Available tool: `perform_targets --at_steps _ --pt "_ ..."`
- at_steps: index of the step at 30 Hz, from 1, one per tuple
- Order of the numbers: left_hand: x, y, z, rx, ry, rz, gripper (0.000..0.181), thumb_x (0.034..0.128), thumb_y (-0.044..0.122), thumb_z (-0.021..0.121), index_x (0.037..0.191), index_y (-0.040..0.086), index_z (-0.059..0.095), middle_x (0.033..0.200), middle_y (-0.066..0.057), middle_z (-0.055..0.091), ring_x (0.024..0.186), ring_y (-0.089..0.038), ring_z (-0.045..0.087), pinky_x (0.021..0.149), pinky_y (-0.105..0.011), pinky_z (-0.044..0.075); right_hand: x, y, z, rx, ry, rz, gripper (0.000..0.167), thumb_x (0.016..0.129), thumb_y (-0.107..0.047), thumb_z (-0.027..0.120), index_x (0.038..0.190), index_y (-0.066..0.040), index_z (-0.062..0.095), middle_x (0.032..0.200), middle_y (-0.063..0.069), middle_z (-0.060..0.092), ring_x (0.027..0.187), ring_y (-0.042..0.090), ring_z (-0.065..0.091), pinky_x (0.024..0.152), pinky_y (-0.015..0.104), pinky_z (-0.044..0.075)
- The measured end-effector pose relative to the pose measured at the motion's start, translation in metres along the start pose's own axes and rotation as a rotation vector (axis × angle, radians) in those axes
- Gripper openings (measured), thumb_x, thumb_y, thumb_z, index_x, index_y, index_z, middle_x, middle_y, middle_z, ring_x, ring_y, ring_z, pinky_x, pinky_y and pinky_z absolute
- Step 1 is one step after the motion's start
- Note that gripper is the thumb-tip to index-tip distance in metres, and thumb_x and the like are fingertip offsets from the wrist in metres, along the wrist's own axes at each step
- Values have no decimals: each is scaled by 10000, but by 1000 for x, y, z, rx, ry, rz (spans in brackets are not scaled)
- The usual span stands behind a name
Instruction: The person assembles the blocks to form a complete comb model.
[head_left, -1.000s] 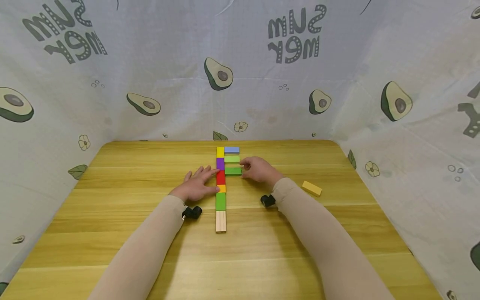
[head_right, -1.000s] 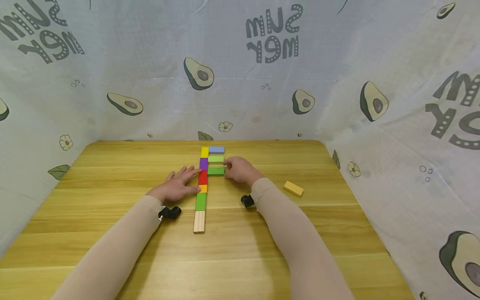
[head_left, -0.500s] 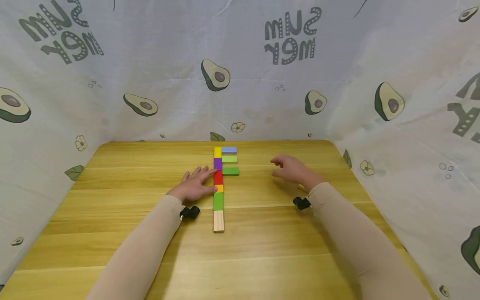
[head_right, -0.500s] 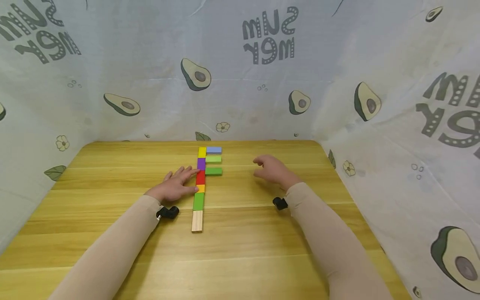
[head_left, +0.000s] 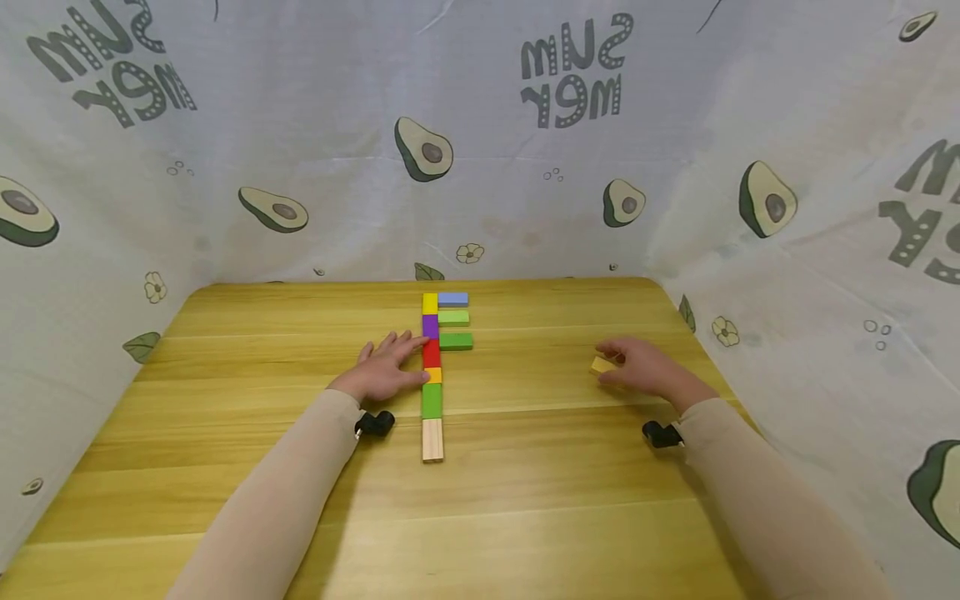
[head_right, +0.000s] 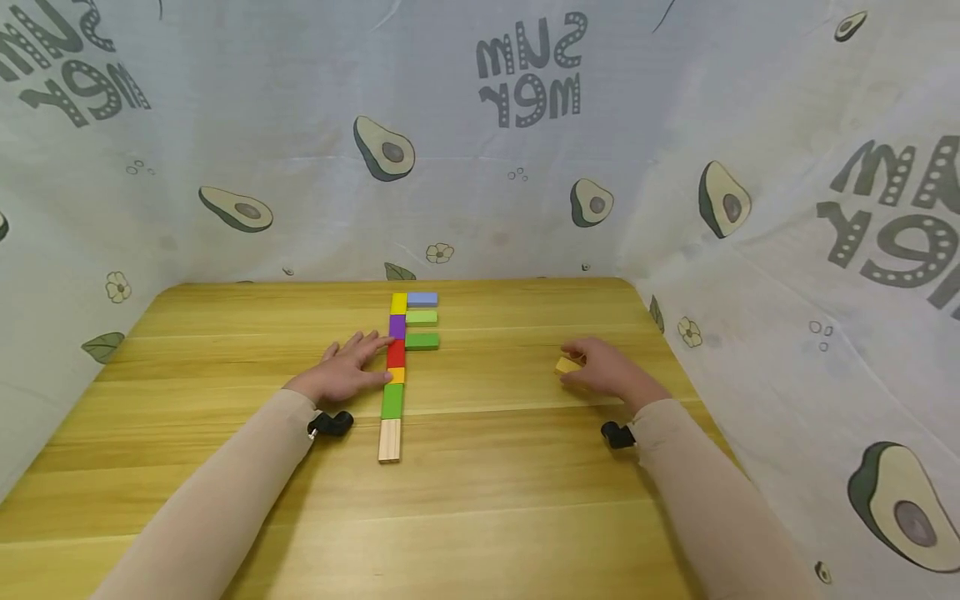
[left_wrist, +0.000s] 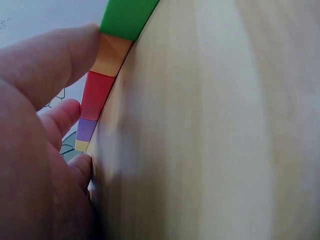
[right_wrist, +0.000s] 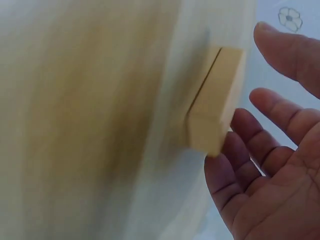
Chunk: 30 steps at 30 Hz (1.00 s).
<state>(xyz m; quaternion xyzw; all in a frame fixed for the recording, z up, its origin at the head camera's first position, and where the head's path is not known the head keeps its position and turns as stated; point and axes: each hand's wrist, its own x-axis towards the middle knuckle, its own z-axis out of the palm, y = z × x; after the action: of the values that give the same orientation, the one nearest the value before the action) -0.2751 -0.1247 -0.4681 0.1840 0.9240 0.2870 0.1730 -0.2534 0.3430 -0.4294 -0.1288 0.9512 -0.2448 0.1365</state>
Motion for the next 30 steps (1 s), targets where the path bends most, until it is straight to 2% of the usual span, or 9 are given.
perform_targets --at_steps 8,19,30 --pt "0 0 0 -2 3 -1 776 1018 521 608 1681 294 275 1786 -118 104 1656 -388 -24 1287 -644 -105 -9 17 2 15 7 -12 684 933 -231 794 1470 95 523 1389 303 625 1188 409 639 983 535 549" --pt "0 -1 0 -7 5 -4 777 1017 522 614 1681 297 277 1788 -111 100 1656 -382 -25 1289 -637 -110 -13 24 4 91 1 -15 649 935 -130 789 1461 124 506 1358 316 626 1118 349 647 925 433 564" --pt "-1 1 0 -3 8 -1 775 1018 502 621 1680 286 281 1787 -104 112 1658 -372 -23 1291 -629 -108 -15 30 5 92 4 -24 612 933 -62 752 1455 137 503 1296 307 639 1040 310 633 858 389 553"
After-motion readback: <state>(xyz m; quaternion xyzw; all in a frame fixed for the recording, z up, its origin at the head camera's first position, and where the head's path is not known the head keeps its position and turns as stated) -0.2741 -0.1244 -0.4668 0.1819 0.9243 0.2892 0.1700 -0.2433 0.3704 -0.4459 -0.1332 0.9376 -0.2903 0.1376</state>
